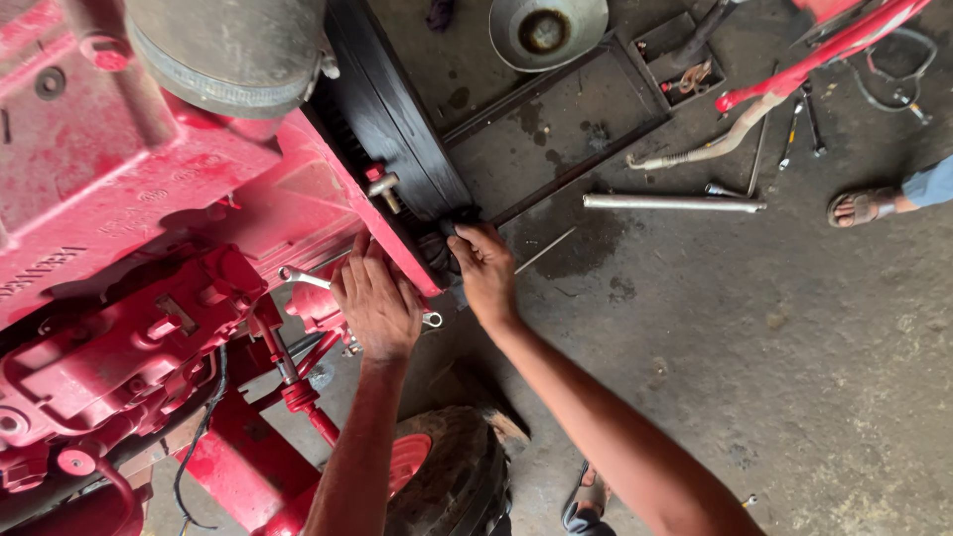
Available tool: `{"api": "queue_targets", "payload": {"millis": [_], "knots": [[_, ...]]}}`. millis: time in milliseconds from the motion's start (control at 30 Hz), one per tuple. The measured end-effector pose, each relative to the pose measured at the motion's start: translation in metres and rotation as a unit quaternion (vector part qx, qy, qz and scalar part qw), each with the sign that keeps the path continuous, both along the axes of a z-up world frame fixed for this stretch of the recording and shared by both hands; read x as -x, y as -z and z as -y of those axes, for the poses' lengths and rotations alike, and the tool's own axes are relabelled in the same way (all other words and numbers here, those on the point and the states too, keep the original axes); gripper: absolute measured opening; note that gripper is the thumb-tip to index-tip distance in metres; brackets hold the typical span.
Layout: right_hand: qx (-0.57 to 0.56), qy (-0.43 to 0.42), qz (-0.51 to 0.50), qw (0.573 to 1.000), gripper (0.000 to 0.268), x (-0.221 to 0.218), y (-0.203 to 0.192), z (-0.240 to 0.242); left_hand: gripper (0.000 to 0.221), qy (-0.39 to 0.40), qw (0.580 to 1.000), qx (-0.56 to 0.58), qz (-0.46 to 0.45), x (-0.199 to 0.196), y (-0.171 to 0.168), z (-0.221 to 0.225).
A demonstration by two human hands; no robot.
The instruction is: The person wipes a red tractor engine and a black pulley with a dark cloth. The person repeatedly rubs the cloth over the engine casing and the pulley surface to remove dirt or oil.
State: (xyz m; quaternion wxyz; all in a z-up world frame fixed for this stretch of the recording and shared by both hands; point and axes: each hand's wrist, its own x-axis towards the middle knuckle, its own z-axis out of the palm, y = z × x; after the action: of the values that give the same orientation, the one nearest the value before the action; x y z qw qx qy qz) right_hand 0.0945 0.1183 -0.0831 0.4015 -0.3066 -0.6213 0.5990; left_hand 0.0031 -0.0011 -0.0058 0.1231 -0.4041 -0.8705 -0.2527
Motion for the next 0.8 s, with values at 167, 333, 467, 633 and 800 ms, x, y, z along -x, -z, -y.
{"api": "queue_targets", "payload": {"millis": [167,333,467,633,800], "knots": [[0.056,-0.023,-0.058,0.996,0.009,0.000,0.009,0.007,0.054,0.017,1.000,-0.020,0.004,0.000,-0.006,-0.004],[0.095,-0.025,-0.028,0.995,0.011,0.005,0.025,-0.008,0.053,0.004,1.000,-0.013,-0.002,-0.001,-0.002,-0.003],[0.011,-0.009,0.056,0.998,0.015,0.010,0.023,-0.015,0.058,0.019,1.000,-0.017,-0.014,0.002,-0.003,-0.004],[0.003,-0.029,0.037,0.999,0.020,0.002,0.024,-0.017,0.057,0.009,1.000,-0.011,0.008,0.001,0.000,-0.002],[0.048,-0.057,0.075,0.994,0.017,0.012,0.028,-0.028,0.058,0.016,1.000,-0.011,0.006,0.002,0.000,0.000]]}}
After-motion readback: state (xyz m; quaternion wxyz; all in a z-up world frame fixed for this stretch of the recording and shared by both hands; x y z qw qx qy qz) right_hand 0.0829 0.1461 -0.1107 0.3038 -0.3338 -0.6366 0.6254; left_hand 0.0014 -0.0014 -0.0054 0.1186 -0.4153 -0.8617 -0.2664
